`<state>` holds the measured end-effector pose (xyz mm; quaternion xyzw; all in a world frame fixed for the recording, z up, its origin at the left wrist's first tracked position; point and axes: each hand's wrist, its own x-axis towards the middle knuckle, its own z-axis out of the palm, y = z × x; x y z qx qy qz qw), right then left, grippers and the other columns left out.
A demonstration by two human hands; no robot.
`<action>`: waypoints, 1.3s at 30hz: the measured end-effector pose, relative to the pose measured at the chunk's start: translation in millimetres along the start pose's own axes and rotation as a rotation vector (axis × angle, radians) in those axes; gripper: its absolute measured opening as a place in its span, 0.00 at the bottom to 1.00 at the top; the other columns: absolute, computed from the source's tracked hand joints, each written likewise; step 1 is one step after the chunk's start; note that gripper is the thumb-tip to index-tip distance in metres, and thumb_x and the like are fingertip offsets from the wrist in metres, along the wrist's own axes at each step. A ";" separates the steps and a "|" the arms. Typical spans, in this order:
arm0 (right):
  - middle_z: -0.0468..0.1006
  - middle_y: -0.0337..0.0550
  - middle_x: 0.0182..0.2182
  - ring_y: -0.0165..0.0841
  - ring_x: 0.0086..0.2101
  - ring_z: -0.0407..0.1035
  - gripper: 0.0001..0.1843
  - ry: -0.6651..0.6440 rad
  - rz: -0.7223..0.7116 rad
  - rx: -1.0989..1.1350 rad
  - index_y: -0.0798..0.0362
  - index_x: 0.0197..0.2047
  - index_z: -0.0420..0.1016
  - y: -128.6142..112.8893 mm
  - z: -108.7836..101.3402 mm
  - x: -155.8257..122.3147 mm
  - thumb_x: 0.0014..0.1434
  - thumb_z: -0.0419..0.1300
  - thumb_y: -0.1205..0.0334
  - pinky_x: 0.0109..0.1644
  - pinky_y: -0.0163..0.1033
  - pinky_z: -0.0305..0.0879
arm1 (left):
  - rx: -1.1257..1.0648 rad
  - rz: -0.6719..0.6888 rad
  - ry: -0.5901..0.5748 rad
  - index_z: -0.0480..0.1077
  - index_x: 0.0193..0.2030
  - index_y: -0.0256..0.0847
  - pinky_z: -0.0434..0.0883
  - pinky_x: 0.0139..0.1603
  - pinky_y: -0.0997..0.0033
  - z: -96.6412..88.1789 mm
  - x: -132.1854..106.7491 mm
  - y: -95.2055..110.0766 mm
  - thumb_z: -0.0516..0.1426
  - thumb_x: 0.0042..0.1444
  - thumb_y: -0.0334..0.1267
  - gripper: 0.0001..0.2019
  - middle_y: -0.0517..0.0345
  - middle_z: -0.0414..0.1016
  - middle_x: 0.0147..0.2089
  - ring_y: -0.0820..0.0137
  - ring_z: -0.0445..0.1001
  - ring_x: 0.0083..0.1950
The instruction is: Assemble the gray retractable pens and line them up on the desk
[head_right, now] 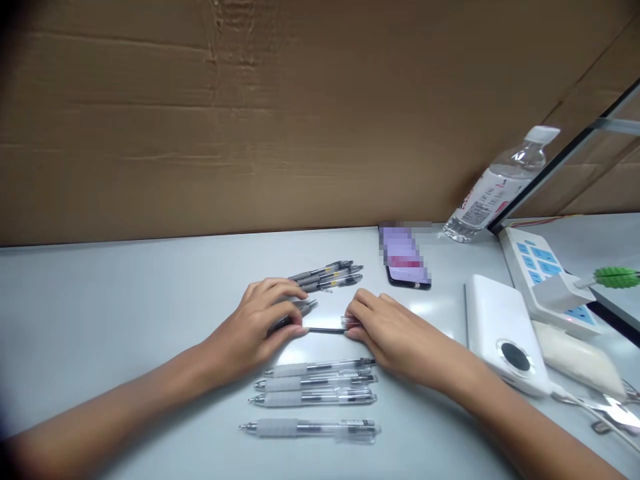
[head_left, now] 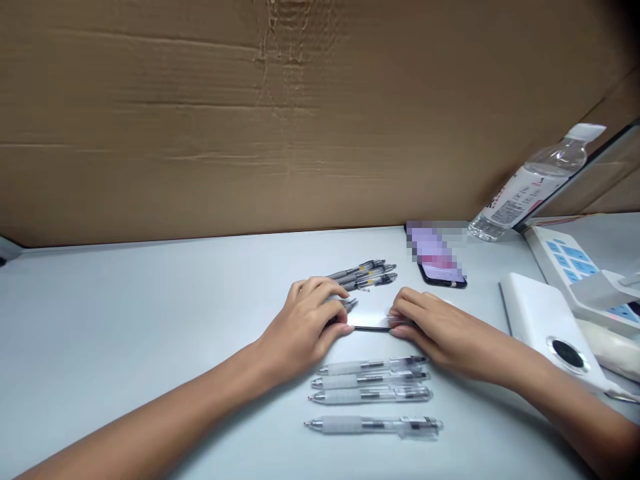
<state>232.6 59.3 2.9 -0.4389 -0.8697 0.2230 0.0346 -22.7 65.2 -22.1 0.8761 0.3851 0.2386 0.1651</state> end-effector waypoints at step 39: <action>0.77 0.44 0.44 0.38 0.43 0.71 0.16 0.102 -0.014 0.125 0.48 0.49 0.72 12.3 -18.8 -3.1 0.69 0.46 0.52 0.46 0.43 0.66 | -0.254 0.043 0.269 0.72 0.33 0.41 0.66 0.46 0.60 -11.8 2.5 -1.9 0.55 0.62 0.33 0.07 0.57 0.77 0.34 0.67 0.72 0.39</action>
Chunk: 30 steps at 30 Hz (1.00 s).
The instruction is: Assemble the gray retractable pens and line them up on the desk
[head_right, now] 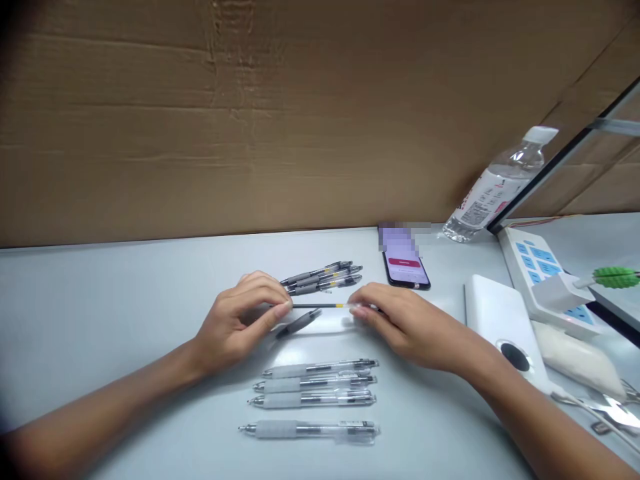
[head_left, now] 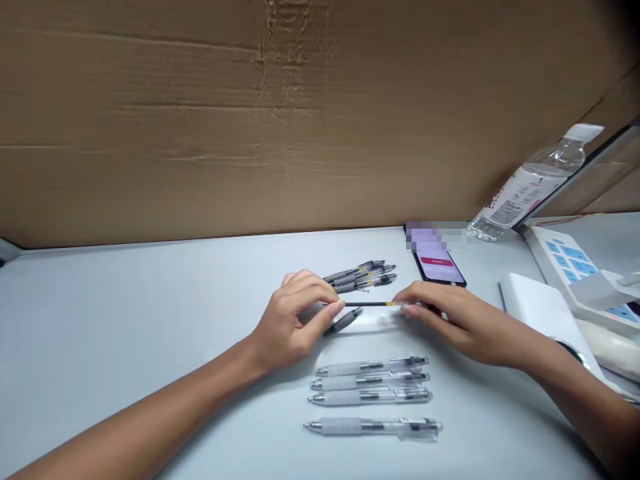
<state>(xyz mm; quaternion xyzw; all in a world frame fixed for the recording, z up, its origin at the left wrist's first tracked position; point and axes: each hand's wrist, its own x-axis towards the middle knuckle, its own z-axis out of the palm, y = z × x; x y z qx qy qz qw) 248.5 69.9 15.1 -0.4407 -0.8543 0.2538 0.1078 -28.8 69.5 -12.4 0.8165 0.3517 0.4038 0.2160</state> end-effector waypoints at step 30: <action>0.75 0.38 0.26 0.34 0.26 0.68 0.09 0.249 0.105 -0.032 0.48 0.46 0.69 -4.5 45.3 39.2 0.65 0.52 0.58 0.31 0.36 0.59 | -0.042 -0.352 0.069 0.60 0.58 0.46 0.64 0.55 0.57 14.0 -1.9 4.8 0.62 0.54 0.49 0.27 0.55 0.71 0.49 0.62 0.70 0.53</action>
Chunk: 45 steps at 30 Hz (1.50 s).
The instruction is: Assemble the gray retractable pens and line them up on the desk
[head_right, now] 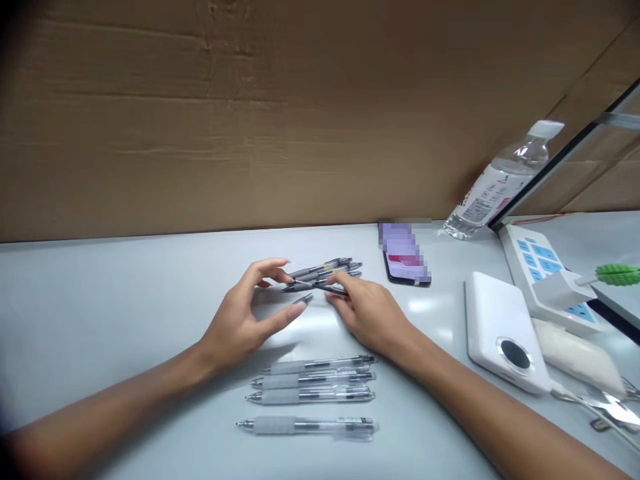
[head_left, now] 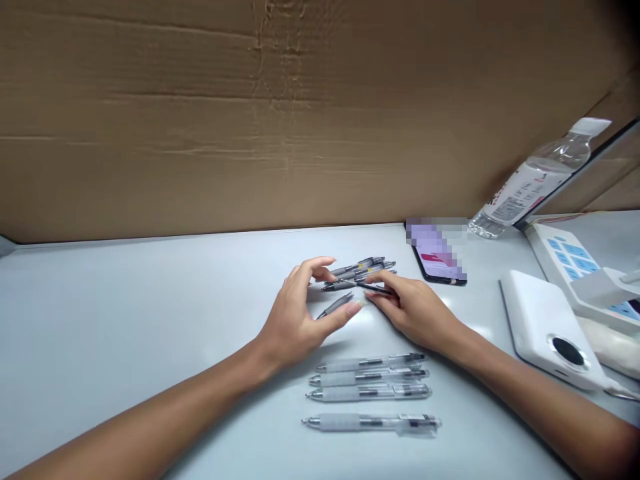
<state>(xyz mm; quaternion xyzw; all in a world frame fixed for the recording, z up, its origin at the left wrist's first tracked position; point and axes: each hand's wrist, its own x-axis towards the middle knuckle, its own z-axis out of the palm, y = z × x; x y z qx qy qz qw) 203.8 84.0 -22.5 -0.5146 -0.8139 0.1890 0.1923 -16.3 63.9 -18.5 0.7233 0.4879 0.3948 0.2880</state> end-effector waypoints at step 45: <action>0.70 0.35 0.27 0.28 0.26 0.60 0.08 -0.135 -0.106 0.390 0.52 0.37 0.69 -21.0 -8.2 -15.4 0.66 0.53 0.59 0.29 0.33 0.57 | 0.028 0.261 -0.174 0.72 0.33 0.41 0.64 0.43 0.65 -3.3 1.2 1.2 0.55 0.62 0.36 0.07 0.59 0.75 0.32 0.69 0.69 0.37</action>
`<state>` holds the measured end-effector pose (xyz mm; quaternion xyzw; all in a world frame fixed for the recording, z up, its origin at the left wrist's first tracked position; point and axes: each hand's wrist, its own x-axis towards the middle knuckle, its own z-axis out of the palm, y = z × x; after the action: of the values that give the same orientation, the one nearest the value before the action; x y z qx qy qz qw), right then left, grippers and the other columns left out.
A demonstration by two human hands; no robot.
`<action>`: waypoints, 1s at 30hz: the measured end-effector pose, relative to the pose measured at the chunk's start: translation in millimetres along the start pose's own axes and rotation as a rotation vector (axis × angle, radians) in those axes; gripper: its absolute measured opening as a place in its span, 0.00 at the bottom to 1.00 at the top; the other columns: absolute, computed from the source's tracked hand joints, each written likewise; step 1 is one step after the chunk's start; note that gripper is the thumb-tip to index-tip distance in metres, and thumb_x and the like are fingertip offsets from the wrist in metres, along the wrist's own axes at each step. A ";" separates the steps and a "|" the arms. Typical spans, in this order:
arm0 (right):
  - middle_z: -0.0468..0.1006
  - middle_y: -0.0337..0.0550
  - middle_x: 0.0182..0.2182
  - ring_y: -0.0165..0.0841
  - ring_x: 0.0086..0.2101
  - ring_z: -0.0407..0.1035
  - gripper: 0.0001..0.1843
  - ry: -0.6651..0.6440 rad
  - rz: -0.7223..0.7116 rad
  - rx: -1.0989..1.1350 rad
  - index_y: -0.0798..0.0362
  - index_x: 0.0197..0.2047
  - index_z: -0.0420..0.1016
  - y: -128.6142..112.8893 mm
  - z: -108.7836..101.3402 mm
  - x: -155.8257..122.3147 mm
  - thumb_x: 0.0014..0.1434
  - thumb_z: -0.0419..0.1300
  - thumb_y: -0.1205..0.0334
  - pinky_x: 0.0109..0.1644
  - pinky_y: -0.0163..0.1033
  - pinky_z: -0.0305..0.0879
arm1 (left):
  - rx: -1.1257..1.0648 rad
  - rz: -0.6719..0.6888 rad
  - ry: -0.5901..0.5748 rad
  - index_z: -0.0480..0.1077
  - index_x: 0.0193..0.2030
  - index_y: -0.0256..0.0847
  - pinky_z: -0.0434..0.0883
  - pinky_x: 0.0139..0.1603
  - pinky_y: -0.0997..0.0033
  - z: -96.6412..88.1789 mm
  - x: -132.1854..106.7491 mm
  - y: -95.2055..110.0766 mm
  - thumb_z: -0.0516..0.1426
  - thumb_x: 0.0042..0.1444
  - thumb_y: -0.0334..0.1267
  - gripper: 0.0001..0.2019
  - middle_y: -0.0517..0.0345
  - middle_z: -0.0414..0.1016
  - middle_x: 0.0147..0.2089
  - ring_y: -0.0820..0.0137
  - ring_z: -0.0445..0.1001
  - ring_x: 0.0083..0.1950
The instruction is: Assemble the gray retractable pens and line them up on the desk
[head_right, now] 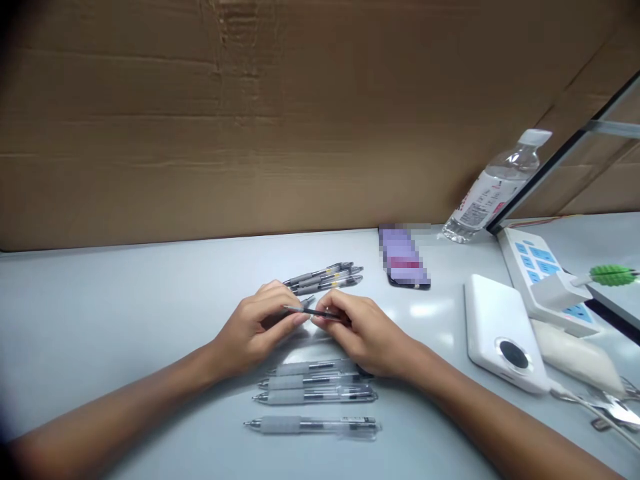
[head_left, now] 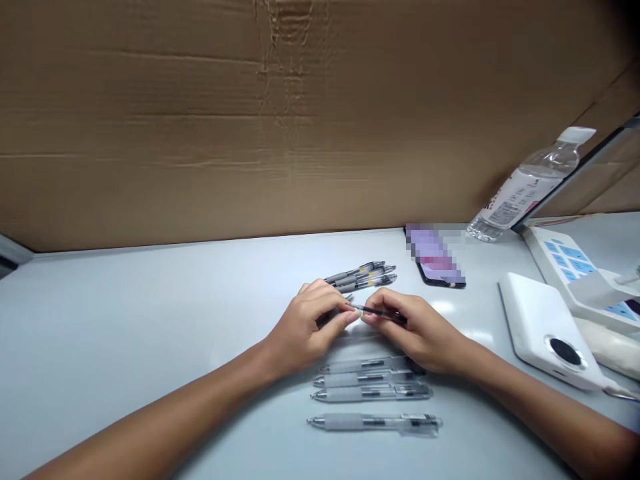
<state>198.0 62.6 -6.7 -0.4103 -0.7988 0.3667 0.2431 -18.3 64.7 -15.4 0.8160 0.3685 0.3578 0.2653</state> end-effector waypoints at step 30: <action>0.81 0.42 0.46 0.37 0.44 0.74 0.17 0.044 -0.046 -0.311 0.47 0.53 0.75 17.3 -15.8 -2.9 0.68 0.50 0.55 0.47 0.41 0.69 | -0.175 -0.312 0.108 0.72 0.34 0.40 0.65 0.35 0.69 -4.0 2.4 -2.6 0.54 0.62 0.44 0.11 0.56 0.72 0.35 0.69 0.70 0.36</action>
<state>218.7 73.1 -10.8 -0.4325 -0.8496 0.2238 0.2026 -21.3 68.8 -13.9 0.7025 0.4718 0.3860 0.3673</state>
